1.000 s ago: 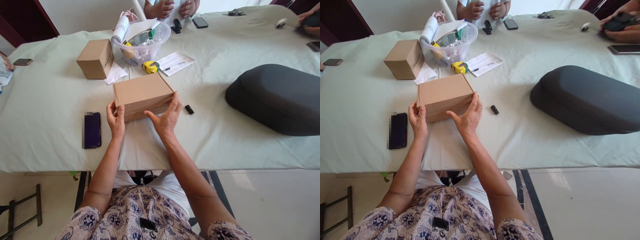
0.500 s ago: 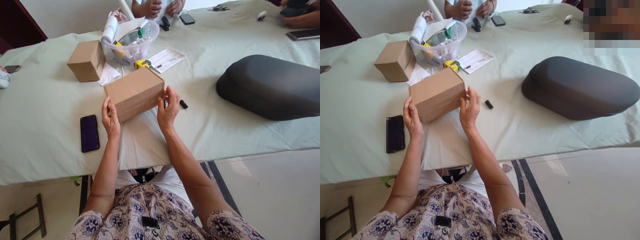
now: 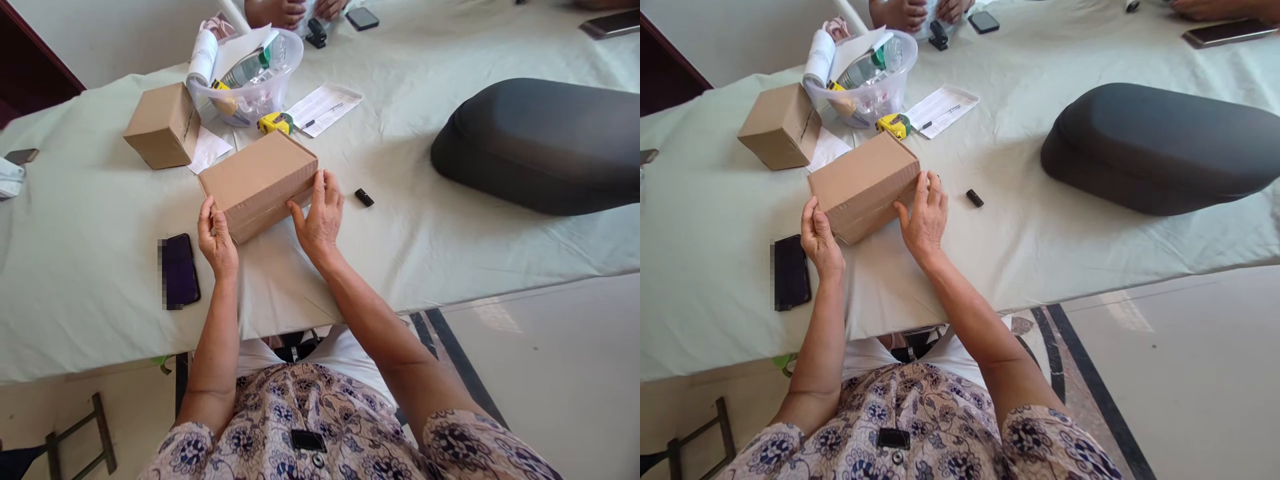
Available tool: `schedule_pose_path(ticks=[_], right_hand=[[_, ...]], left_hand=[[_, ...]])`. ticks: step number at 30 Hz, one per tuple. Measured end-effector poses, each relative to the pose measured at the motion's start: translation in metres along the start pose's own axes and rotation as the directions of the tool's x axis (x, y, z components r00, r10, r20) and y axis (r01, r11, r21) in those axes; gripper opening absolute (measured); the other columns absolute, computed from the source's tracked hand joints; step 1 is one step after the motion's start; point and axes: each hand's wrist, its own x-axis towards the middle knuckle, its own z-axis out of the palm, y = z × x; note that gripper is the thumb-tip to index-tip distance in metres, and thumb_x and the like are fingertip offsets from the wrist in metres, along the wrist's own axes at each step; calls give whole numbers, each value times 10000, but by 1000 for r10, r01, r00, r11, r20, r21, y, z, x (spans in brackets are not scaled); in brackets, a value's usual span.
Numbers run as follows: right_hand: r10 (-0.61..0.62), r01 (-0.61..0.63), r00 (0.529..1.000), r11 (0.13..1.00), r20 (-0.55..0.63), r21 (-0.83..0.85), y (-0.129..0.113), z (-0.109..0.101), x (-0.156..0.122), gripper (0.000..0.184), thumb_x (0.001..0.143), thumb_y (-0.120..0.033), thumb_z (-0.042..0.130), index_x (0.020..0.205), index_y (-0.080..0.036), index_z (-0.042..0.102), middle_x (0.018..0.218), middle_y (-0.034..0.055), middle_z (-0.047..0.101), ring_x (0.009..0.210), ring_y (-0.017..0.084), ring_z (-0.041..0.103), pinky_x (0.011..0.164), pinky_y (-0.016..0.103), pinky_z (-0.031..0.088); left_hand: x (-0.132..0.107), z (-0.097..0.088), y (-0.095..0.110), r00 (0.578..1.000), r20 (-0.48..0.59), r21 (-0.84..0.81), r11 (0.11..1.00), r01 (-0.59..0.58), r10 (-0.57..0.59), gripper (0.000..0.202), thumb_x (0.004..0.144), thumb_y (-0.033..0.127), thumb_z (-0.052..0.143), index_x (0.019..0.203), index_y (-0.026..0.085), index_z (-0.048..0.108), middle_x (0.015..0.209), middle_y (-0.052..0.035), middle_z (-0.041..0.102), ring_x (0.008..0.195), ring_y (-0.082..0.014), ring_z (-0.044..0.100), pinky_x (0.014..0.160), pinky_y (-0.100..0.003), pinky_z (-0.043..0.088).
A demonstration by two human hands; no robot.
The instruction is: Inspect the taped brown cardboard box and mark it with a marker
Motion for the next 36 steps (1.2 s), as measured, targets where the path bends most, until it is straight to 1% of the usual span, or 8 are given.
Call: schedule_pose_path(ticks=[3,6,10,16,21,25,31,36], right_hand=[[23,-24,1000,999,2,23,9,0,3,680,987,-473,510,1581,-220,297,1549,204,465,1486,357,409,1214,663,329],[58,-58,998,998,17,11,9,4,2,690,977,-439,516,1576,-181,290,1577,225,429,1506,355,384,1219,639,332],[49,-45,995,998,88,-50,-6,10,-11,631,968,-372,502,1539,-143,364,1621,243,379,1531,369,344,1206,646,340],[-52,66,971,996,233,-52,-30,9,-31,637,952,-326,494,1536,-97,380,1626,254,402,1541,358,356,1190,613,384],[-121,133,945,991,303,-20,-41,-1,-38,599,962,-346,492,1498,-84,443,1587,252,472,1433,365,515,1151,577,449],[-169,170,931,985,324,24,-54,-7,-48,511,982,-345,480,1436,-114,522,1539,220,547,1333,342,614,1111,537,502],[-290,284,857,956,425,79,-70,-13,-62,477,993,-324,481,1409,-105,562,1490,214,601,1225,334,683,1048,507,552],[-300,294,843,952,446,83,-71,-13,-65,469,991,-325,494,1410,-129,571,1515,210,577,1194,326,694,1041,505,554]], left_hand=[[-4,1,3,999,43,16,1000,5,-6,616,905,710,553,1261,226,687,1343,-95,689,1305,-222,611,1162,-343,429],[-8,2,4,998,63,21,999,25,-26,599,907,689,569,1275,229,679,1347,-105,678,1275,-223,625,1133,-348,457],[-11,4,-1,992,117,55,997,47,-53,619,877,703,600,1276,235,674,1326,-111,672,1127,-212,680,991,-333,547],[-8,4,-4,983,168,48,997,61,-68,641,847,724,624,1256,235,697,1299,-109,685,1092,-211,687,882,-304,582],[-3,-1,-5,971,204,-26,991,129,-121,599,938,702,491,1214,230,734,1295,-106,700,1197,-234,654,946,-340,582],[-1,-3,-13,963,226,-44,986,161,-148,503,922,631,588,1221,253,735,1292,-90,695,1195,-238,661,996,-367,574],[-1,-2,-20,960,248,-66,987,148,-128,370,948,486,628,1230,269,728,1297,-76,690,1268,-251,642,1137,-434,494],[-4,-1,-19,962,233,-72,985,159,-138,323,971,427,611,1228,270,729,1284,-67,689,1257,-236,643,1137,-413,488]])
